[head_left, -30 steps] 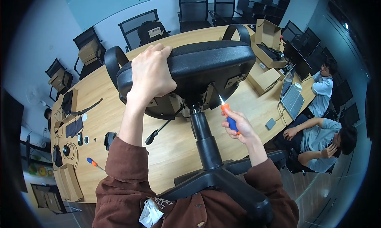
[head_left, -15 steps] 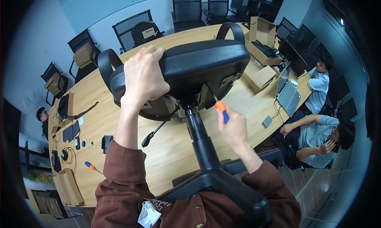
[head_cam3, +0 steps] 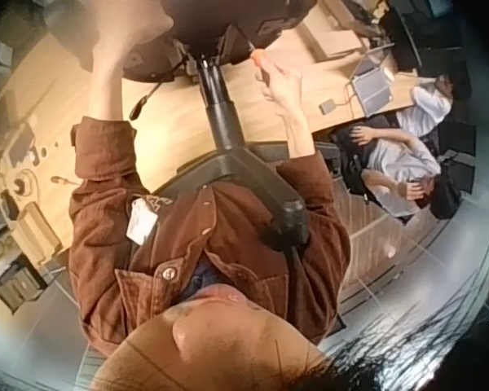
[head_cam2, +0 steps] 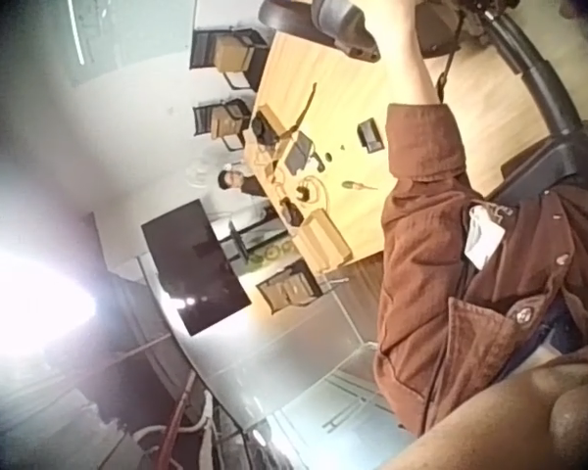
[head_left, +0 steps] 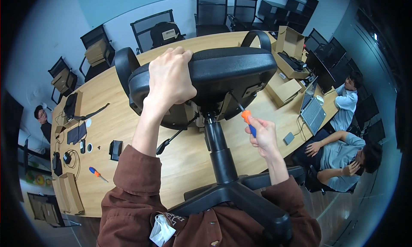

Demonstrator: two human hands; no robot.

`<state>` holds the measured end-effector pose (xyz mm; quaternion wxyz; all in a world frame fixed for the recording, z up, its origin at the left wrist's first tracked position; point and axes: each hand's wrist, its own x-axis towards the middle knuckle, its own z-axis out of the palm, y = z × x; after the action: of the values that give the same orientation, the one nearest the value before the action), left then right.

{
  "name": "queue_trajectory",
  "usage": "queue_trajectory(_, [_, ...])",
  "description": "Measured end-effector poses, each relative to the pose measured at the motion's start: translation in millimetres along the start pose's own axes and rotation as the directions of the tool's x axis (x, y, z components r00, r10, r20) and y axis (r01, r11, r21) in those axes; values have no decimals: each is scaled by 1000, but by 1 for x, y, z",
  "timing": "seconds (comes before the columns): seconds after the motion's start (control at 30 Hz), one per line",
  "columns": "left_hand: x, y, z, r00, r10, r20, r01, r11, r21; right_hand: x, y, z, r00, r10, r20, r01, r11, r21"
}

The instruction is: Use a screwdriver to attach components of an office chair.

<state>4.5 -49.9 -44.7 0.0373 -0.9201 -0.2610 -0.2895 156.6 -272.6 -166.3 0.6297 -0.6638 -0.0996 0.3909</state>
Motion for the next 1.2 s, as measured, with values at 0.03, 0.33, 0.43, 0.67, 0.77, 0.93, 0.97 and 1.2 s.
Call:
queue_trajectory(0.03, [0, -1, -1, 1000, 17, -11, -17, 1000, 0, 1, -7, -3, 1000, -22, 7, 22, 1000, -9])
queue_trajectory(0.33, [-2, -13, -7, 994, 66, 82, -63, 998, -30, -39, -59, -23, 964, -145, 223, 265, 603, -752])
queue_trajectory(0.43, [-8, -31, -18, 987, 60, 150, -61, 998, 2, -51, -56, -10, 946, -157, 283, 319, 590, -741])
queue_trajectory(0.67, [-27, -48, -15, 1000, 25, 3, -25, 1000, -7, -48, -7, 43, 802, -425, 419, 596, 611, -521])
queue_trajectory(0.77, [-27, -51, -13, 999, 12, -39, -13, 999, -42, -46, 19, 64, 902, -137, 409, 294, 889, -350])
queue_trajectory(0.93, [-27, -51, -13, 995, -68, 76, 74, 994, -76, -43, 45, 81, 875, -113, 471, 262, 928, -264])
queue_trajectory(0.97, [-27, -51, -13, 995, -66, 68, 71, 995, -73, -43, 47, 82, 881, -93, 464, 243, 931, -274])
queue_trajectory(1.2, [-27, -51, -10, 998, -59, 33, 61, 997, -57, -44, 56, 85, 875, -56, 481, 225, 926, -302])
